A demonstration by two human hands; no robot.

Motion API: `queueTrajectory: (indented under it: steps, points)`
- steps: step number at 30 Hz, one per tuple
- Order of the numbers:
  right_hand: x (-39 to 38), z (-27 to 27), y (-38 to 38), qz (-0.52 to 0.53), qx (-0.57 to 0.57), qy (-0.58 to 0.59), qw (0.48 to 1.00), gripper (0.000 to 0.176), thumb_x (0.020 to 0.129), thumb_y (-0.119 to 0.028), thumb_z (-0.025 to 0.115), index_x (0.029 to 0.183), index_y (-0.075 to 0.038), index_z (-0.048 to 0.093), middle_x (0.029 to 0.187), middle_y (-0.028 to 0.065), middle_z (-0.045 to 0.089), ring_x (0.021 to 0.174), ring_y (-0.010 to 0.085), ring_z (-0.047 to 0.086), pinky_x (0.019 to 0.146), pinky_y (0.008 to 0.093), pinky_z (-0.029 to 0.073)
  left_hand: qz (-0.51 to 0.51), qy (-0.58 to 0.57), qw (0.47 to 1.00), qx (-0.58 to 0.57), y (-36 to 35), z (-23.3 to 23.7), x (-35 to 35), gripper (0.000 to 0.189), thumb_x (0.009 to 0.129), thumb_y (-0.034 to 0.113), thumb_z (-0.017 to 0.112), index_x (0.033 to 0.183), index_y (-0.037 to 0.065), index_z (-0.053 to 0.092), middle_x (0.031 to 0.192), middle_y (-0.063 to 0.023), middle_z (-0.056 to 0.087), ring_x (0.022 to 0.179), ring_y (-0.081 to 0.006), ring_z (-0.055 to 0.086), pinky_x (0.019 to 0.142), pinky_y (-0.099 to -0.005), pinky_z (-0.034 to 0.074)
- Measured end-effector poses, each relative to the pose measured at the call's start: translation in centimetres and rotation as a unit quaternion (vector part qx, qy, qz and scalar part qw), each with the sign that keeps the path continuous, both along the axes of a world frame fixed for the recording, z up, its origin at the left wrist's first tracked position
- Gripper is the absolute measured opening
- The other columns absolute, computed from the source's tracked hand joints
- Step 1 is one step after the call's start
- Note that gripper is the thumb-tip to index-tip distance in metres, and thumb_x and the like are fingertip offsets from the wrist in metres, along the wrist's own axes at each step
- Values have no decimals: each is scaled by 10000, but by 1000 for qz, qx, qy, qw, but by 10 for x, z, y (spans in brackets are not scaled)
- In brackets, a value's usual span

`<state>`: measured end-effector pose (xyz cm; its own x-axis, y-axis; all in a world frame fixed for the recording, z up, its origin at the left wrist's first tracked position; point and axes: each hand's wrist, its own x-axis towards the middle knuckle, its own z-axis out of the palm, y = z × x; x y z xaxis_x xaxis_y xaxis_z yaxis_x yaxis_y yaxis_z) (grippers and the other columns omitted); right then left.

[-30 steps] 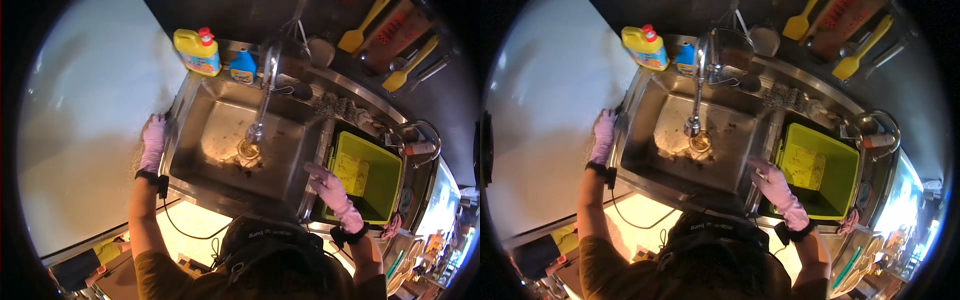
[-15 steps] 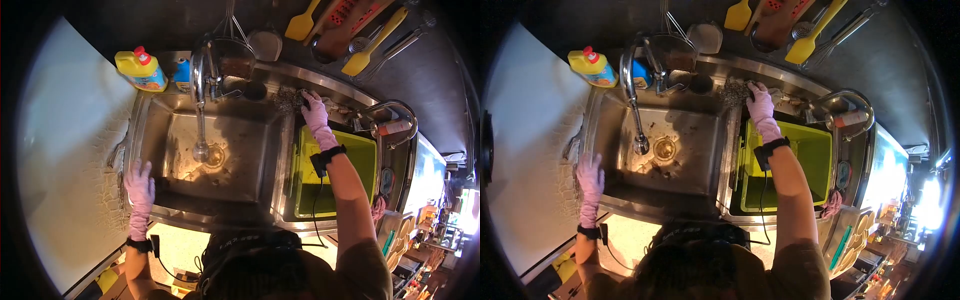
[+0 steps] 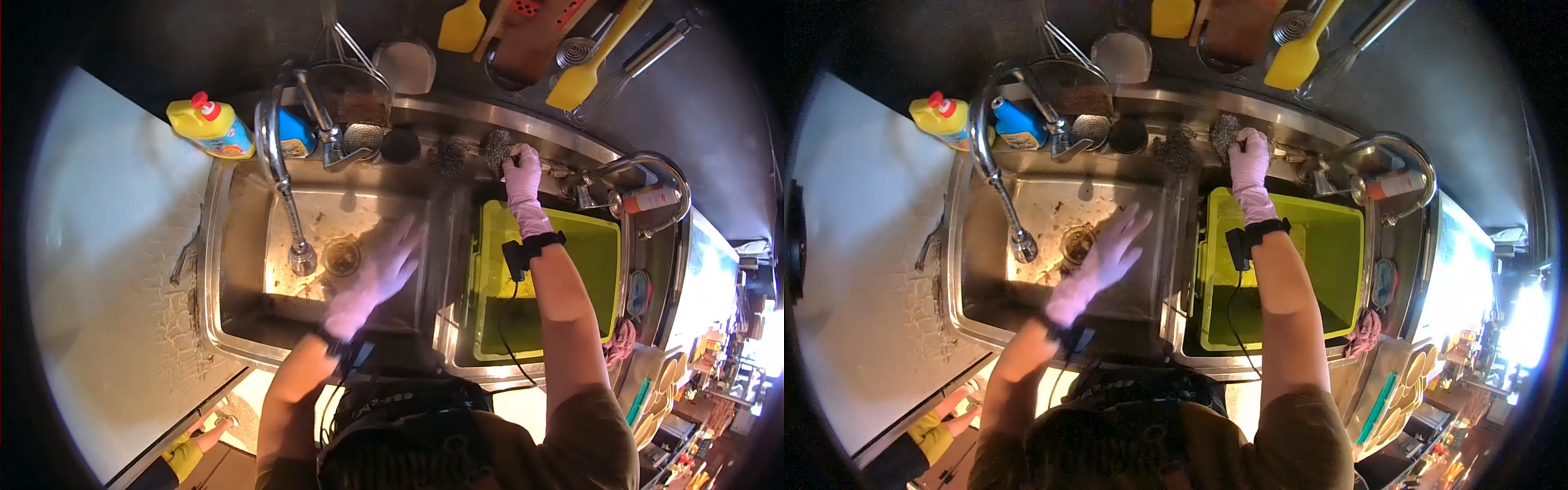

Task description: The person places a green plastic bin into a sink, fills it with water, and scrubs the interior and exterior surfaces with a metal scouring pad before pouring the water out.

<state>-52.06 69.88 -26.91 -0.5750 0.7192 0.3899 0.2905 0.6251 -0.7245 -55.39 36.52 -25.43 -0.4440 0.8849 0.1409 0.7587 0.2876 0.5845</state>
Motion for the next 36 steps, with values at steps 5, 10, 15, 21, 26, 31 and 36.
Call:
queueTrajectory:
  steps: [5, 10, 15, 21, 26, 31, 36]
  points:
    - [26, 51, -19, 42, -194, 87, 976, 165, 765, 37, 600, 896, -62, 586, 834, -7, 581, 685, 90, 542, 621, 252, 473, 12, -43, 996, -73, 98, 2, -32, 659, 860, 192, 586, 1441, 130, 282, 1516, -157, 194, 1220, -352, 475, 998, -387, 437]
    - [47, 67, -65, 127, -472, 168, 856, 175, 792, 58, 599, 894, -83, 582, 881, 17, 633, 745, 100, 571, 678, 227, 476, 46, -62, 997, -28, 106, 17, -31, 517, 864, 110, 488, 1372, 102, 389, 1446, -157, 337, 1154, -349, 517, 953, -394, 465]
    - [64, 46, -133, 183, -547, 123, 807, 205, 794, 56, 621, 938, -79, 565, 875, 2, 619, 776, 88, 557, 698, 231, 469, 40, -302, 922, 237, 47, 24, -3, 508, 934, 71, 466, 1418, 60, 314, 1251, -91, 483, 1068, -184, 535, 935, -274, 433]
    - [59, 16, -225, 293, -493, 1, 819, 311, 783, 22, 651, 1067, -65, 560, 941, 19, 597, 782, 105, 550, 730, 248, 485, 161, -555, 788, 211, -53, 16, 19, 532, 927, 29, 502, 1416, 12, 293, 1273, -58, 488, 1096, -107, 480, 910, -238, 420]
    - [56, 25, -284, 379, -732, -127, 552, 533, 847, -224, 658, 1308, -79, 433, 1197, 45, 511, 1075, 176, 516, 835, 395, 521, 254, -486, 808, 216, -144, -11, 41, 476, 881, 64, 611, 1310, 15, 411, 1130, -42, 549, 1011, -117, 524, 869, -239, 445]
    - [-7, 57, -377, 360, -767, -37, 531, 485, 935, -293, 540, 1345, -88, 380, 1343, 66, 409, 1254, 247, 403, 883, 599, 455, 263, -235, 919, 177, -202, 80, -21, 387, 801, 138, 704, 1141, 27, 556, 1013, -57, 534, 929, -157, 520, 827, -287, 440]
    - [-73, 108, -414, 401, -752, 95, 514, 273, 913, -162, 559, 1177, -110, 513, 1174, 82, 553, 1118, 277, 529, 790, 605, 482, 126, -413, 898, 83, -256, 135, -126, 662, 851, 173, 658, 1421, 62, 341, 1239, -20, 528, 1113, -115, 498, 987, -277, 395]
